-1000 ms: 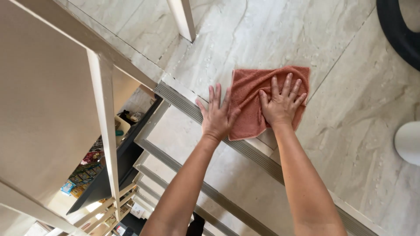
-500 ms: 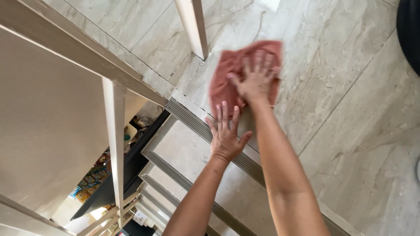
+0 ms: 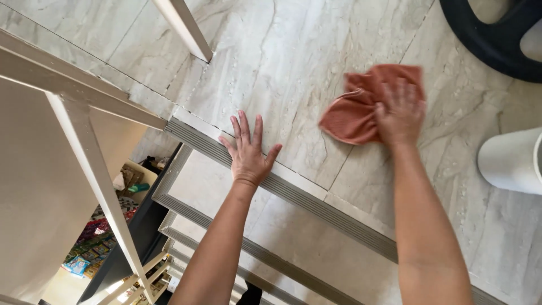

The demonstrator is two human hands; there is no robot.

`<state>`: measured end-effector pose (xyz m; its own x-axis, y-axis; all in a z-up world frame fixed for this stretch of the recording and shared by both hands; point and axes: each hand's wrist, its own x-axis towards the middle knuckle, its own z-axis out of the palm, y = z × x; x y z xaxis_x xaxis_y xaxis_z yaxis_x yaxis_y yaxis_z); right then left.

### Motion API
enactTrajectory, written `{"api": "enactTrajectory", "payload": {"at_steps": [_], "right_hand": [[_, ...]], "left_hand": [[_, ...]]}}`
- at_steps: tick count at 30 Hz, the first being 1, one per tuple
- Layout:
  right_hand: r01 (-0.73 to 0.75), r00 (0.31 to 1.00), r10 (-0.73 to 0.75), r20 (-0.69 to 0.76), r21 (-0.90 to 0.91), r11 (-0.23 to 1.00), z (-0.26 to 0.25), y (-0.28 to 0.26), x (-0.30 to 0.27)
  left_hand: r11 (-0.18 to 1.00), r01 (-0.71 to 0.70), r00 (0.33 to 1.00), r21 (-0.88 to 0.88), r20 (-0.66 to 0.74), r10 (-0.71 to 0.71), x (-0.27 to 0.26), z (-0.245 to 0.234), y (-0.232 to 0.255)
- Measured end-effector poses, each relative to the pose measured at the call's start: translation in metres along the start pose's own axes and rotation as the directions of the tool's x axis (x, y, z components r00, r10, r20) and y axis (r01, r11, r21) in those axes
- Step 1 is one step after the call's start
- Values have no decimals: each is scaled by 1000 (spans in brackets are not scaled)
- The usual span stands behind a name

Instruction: The person uses a damp cloth to wipe down marble stairs and then continues to clean the adjacent floor tiles, occasionally moving a water scoop.

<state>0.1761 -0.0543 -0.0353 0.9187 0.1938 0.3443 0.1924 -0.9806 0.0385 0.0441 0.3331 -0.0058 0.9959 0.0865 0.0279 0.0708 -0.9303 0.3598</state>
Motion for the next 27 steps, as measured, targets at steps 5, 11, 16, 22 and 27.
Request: {"api": "enactTrajectory", "payload": {"at_steps": [5,11,16,22,27], "right_hand": [[-562,815,561,145,-37,826,-15,2,-45],[-312,939,315,137,-44,949,-51,-50,-137],[-327,927,317,200,23,945,-110,38,-248],[-452,856,471,214,-133,882,-122,186,-360],[-755,632,768,99,-142,640,-180,97,-285]], "left_hand": [[999,-12,1000,-35,12,12,1,-4,0],[1000,-22,999,5,-37,22,-1,4,-4],[992,-104,994,75,-8,105,-17,10,19],[941,-325,939,-91,91,333,-108,57,171],[904,-363,909,-224,127,397,-154,103,260]]}}
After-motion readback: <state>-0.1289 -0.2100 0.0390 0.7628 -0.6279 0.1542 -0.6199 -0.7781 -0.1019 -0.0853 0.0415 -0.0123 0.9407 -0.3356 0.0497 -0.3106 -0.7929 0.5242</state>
